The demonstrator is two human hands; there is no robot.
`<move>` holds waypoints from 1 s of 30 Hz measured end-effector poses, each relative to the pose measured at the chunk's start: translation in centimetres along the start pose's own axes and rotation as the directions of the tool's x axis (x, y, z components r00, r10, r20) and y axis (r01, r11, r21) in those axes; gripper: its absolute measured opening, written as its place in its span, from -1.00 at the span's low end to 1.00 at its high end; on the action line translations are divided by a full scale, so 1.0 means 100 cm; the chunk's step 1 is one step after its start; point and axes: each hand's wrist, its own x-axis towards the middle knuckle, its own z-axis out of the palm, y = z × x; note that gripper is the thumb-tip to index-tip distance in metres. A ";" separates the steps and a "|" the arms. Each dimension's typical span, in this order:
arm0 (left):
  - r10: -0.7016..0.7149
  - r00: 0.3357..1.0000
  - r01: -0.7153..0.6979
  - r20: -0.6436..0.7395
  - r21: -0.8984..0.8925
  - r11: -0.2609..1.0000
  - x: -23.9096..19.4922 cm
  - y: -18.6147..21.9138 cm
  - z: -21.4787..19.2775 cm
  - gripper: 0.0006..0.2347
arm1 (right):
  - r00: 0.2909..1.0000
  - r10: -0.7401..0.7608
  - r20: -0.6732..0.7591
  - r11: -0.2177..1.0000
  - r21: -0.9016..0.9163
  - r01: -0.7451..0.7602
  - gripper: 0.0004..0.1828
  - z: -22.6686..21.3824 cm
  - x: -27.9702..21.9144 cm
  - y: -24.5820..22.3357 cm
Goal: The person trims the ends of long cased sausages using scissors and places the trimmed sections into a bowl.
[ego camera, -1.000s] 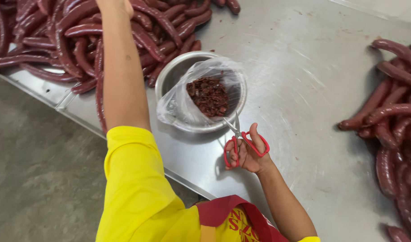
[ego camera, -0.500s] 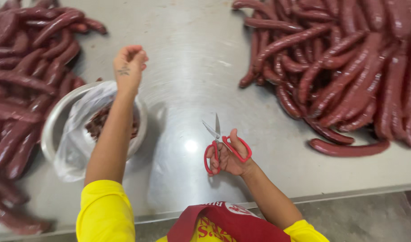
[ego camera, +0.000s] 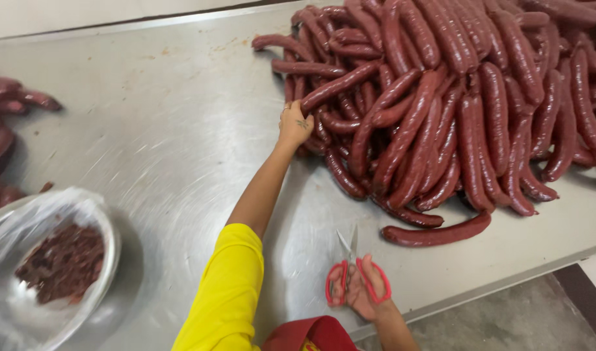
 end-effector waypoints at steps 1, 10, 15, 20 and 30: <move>0.168 0.981 -0.138 -0.095 0.257 0.956 0.005 0.006 0.013 -0.49 | 1.000 -0.014 -0.002 1.000 0.002 0.014 -0.07 -0.009 -0.005 0.002; -0.138 0.879 0.149 0.456 0.012 0.989 0.015 0.030 -0.011 -0.72 | 0.918 -0.085 -0.387 0.887 -0.450 -0.107 -0.43 -0.033 -0.014 -0.007; -0.141 0.850 0.236 0.508 -0.127 0.964 -0.050 0.098 -0.034 -0.65 | 0.910 -0.151 -0.385 0.882 -0.468 -0.052 -0.49 -0.008 -0.004 -0.010; -0.299 0.831 0.417 0.469 -0.168 0.893 -0.068 0.112 -0.012 -0.67 | 0.926 -0.227 -0.303 0.854 -0.519 0.040 -0.52 0.007 -0.017 0.004; 0.009 0.997 0.002 0.075 -0.148 0.989 0.009 0.191 0.023 -0.42 | 0.885 -0.309 -0.348 0.875 -0.469 0.121 -0.52 -0.002 -0.071 0.008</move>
